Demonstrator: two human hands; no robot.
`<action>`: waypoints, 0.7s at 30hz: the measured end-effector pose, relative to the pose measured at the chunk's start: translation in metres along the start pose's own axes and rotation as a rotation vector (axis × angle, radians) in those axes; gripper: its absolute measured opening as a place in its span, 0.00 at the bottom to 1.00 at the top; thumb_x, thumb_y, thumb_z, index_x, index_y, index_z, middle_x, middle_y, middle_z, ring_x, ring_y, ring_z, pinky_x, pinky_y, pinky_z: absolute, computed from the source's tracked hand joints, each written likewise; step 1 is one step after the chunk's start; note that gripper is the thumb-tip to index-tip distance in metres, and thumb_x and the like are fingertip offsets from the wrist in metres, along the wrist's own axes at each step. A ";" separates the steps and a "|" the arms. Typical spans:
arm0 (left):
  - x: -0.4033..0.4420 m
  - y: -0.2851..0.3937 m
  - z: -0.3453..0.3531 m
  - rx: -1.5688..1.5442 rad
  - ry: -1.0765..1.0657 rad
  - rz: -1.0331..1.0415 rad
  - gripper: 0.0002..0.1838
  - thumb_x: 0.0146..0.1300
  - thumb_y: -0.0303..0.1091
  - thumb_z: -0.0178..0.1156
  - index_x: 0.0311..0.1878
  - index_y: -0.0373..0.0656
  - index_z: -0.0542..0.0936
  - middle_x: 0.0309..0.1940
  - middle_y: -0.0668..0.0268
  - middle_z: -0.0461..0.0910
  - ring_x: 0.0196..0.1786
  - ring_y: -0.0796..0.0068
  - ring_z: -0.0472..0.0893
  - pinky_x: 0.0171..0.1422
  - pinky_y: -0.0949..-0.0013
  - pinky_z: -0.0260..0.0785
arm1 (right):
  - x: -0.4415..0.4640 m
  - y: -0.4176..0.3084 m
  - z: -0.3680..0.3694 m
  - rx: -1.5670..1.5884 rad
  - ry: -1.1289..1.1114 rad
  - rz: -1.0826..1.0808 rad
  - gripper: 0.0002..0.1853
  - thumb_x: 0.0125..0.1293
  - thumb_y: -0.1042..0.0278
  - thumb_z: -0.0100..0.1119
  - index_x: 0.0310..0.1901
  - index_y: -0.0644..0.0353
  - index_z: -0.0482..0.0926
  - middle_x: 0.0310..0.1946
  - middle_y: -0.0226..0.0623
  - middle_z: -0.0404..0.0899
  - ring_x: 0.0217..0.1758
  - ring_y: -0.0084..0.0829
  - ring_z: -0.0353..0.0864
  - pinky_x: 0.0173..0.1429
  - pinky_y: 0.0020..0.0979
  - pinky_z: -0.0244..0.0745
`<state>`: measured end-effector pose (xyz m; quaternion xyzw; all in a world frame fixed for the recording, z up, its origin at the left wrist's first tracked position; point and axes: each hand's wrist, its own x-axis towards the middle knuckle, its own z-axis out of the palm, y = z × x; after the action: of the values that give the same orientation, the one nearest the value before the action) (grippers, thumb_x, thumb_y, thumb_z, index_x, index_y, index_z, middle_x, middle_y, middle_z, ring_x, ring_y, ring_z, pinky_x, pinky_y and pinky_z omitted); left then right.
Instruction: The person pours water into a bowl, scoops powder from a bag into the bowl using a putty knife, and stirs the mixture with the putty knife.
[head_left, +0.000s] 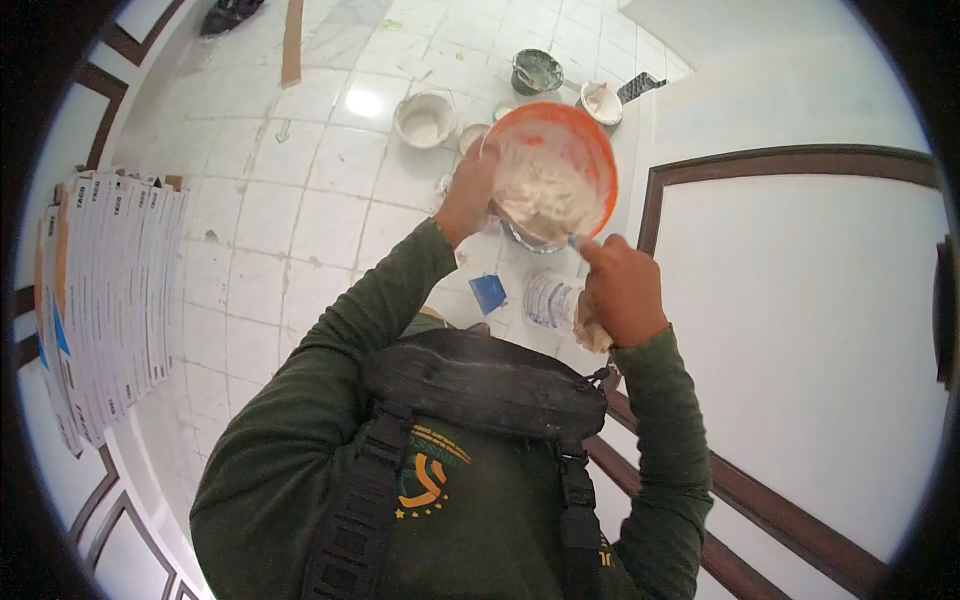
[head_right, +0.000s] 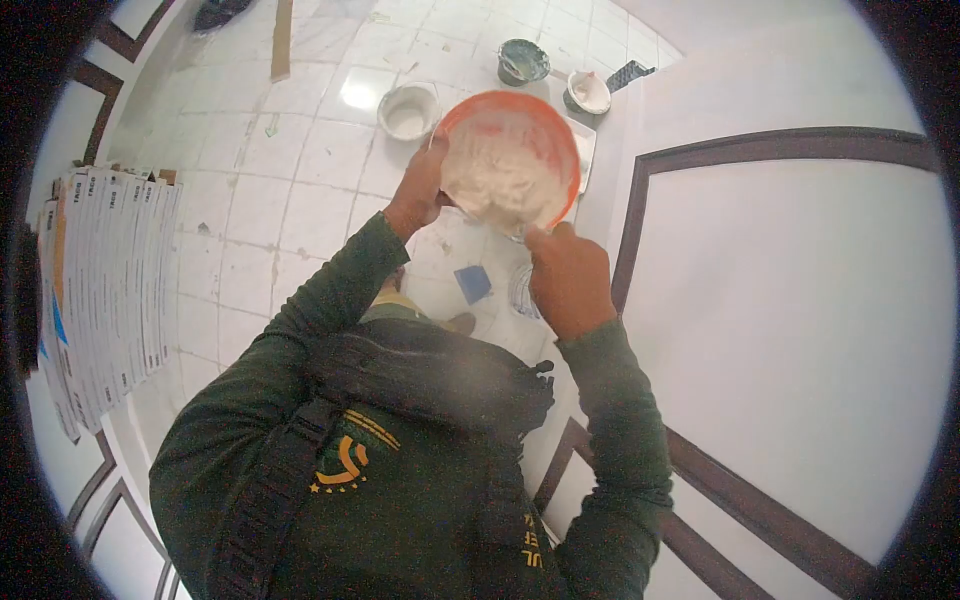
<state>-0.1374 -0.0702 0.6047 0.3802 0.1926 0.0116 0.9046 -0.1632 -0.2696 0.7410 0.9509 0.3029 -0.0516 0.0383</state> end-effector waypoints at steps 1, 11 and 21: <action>0.006 -0.002 -0.003 0.003 0.008 0.035 0.26 0.75 0.47 0.43 0.69 0.40 0.63 0.59 0.58 0.72 0.57 0.67 0.77 0.57 0.64 0.75 | -0.002 0.003 -0.004 -0.018 -0.040 -0.040 0.14 0.56 0.73 0.54 0.43 0.52 0.84 0.28 0.43 0.77 0.32 0.45 0.81 0.38 0.44 0.75; 0.010 -0.014 -0.012 0.066 -0.055 -0.028 0.26 0.75 0.46 0.45 0.68 0.41 0.65 0.57 0.60 0.74 0.54 0.71 0.78 0.51 0.67 0.75 | -0.011 0.005 0.002 -0.070 -0.095 -0.178 0.08 0.55 0.75 0.54 0.35 0.55 0.81 0.27 0.43 0.76 0.31 0.43 0.81 0.37 0.45 0.75; 0.014 -0.018 -0.018 0.179 -0.062 -0.047 0.27 0.74 0.49 0.47 0.68 0.42 0.66 0.53 0.60 0.77 0.47 0.72 0.80 0.41 0.68 0.78 | -0.004 0.009 -0.007 -0.064 -0.106 -0.172 0.10 0.57 0.72 0.56 0.39 0.52 0.83 0.26 0.41 0.76 0.28 0.43 0.81 0.33 0.43 0.76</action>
<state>-0.1329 -0.0682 0.5756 0.4551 0.1737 -0.0387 0.8725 -0.1602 -0.2785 0.7486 0.9156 0.3824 -0.0954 0.0799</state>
